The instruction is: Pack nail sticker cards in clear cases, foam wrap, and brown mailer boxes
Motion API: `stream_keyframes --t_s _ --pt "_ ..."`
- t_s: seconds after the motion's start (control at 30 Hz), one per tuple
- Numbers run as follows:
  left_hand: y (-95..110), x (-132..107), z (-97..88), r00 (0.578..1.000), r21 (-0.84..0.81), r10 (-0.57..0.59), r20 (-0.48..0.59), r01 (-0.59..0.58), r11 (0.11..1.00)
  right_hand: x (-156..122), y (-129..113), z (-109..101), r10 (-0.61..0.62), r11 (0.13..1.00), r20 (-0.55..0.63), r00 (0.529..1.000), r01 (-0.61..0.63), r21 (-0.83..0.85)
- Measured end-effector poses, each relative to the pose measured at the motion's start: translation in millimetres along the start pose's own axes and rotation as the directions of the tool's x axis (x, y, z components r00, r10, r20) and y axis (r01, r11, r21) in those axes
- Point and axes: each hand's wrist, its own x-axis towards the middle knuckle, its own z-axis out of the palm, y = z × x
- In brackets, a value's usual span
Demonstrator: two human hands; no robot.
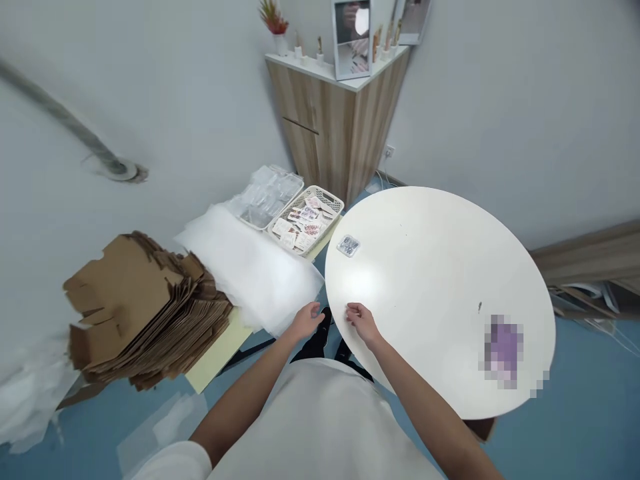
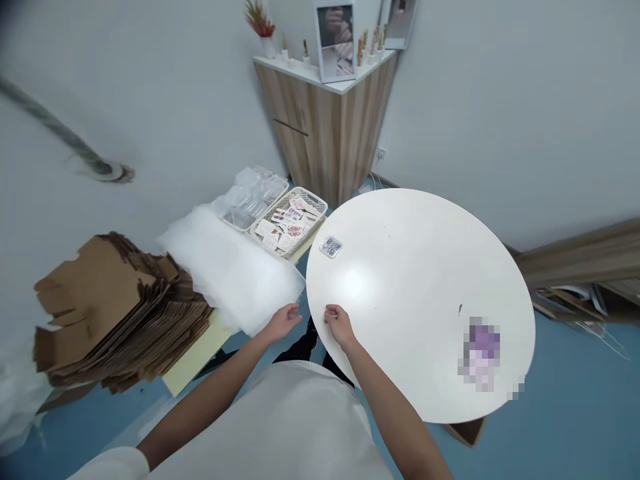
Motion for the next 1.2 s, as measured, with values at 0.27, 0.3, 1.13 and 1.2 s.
stream_keyframes --t_s 0.27,0.3,1.13,1.2 --pt "-17.1 -19.6 -50.6 0.959 0.187 0.14 -0.247 -0.095 0.978 29.7 -17.6 62.6 -0.14 0.936 0.271 0.952 0.216 -0.276" --pt "-21.0 -17.4 -59.4 0.95 0.208 0.15 -0.275 -0.093 0.974 36.0 -22.0 71.7 -0.19 0.91 0.27 0.944 0.272 -0.313" --pt "-58.3 30.2 -145.9 0.951 -0.225 -0.062 -0.304 -0.008 0.974 103.5 -94.4 192.0 -0.305 0.211 0.303 0.903 0.374 -0.903" --pt "-55.5 32.7 -141.5 0.939 -0.231 -0.056 -0.338 -0.025 0.973 95.0 -99.7 193.7 -0.415 0.272 0.349 0.84 0.48 -0.834"
